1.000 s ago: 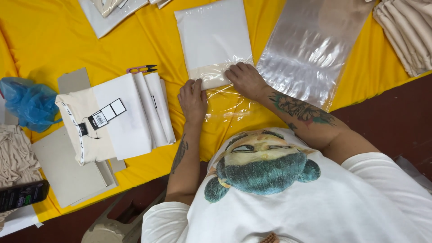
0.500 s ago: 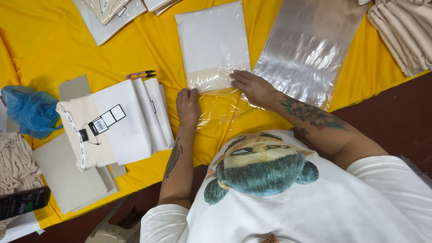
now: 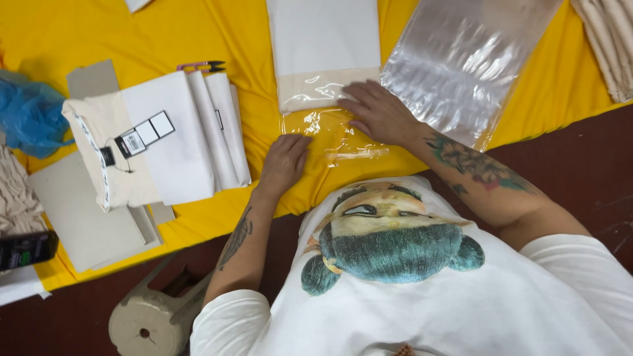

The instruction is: Packaging folded t-shirts into individual clear plastic bags at a workstation.

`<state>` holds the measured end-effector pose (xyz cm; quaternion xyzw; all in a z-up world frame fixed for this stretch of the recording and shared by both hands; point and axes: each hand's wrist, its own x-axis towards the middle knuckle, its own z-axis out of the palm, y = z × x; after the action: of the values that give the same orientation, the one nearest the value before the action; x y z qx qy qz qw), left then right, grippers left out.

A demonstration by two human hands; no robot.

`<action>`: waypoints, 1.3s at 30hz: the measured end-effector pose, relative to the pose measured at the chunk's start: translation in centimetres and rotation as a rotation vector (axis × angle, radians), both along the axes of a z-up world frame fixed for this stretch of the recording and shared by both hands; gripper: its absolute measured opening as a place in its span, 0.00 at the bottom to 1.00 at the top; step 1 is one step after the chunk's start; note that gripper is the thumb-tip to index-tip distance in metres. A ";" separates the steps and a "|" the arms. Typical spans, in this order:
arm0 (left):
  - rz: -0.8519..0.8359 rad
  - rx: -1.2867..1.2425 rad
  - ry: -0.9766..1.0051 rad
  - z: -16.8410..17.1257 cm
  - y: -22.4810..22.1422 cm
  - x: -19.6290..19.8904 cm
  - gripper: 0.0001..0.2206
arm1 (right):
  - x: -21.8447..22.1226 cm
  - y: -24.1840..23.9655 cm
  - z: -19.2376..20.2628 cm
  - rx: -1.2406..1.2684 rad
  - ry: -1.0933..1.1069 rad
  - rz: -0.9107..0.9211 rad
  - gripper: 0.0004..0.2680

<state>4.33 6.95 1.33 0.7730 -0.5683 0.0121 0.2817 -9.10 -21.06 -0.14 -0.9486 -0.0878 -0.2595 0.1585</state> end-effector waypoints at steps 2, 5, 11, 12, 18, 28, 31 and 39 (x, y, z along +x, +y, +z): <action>-0.014 0.163 0.028 -1.3 0.6 -0.4 0.12 | 0.0 -0.3 -1.4 -0.077 0.215 0.043 0.21; 0.009 0.231 0.130 -3.5 1.5 -0.7 0.13 | -0.5 -0.1 -1.5 -0.096 0.192 0.033 0.20; -0.081 0.108 0.145 -3.7 1.1 -0.7 0.06 | -0.6 -1.0 -0.5 -0.053 0.245 0.160 0.20; -0.076 0.111 0.145 -3.4 0.9 -0.9 0.06 | -0.5 -0.9 -0.5 -0.050 0.244 0.166 0.20; 0.022 0.308 0.230 -2.9 -0.6 -2.0 0.13 | -0.5 -0.9 -0.3 -0.052 0.296 0.147 0.21; -0.009 0.376 0.289 -1.8 -1.7 -1.7 0.05 | -0.6 -1.1 -0.3 -0.010 0.241 0.155 0.19; -0.034 0.361 0.280 -1.8 -1.9 -1.6 0.06 | -0.6 -1.1 -0.4 0.000 0.239 0.153 0.19; -0.056 0.465 0.140 -2.6 -1.8 -2.0 0.04 | -0.6 -1.2 -0.5 -0.003 0.237 0.151 0.19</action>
<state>2.29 5.20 -1.27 0.7999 -0.5562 -0.1806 0.1349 -9.65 -22.21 -0.61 -0.9635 -0.1400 -0.1331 0.1856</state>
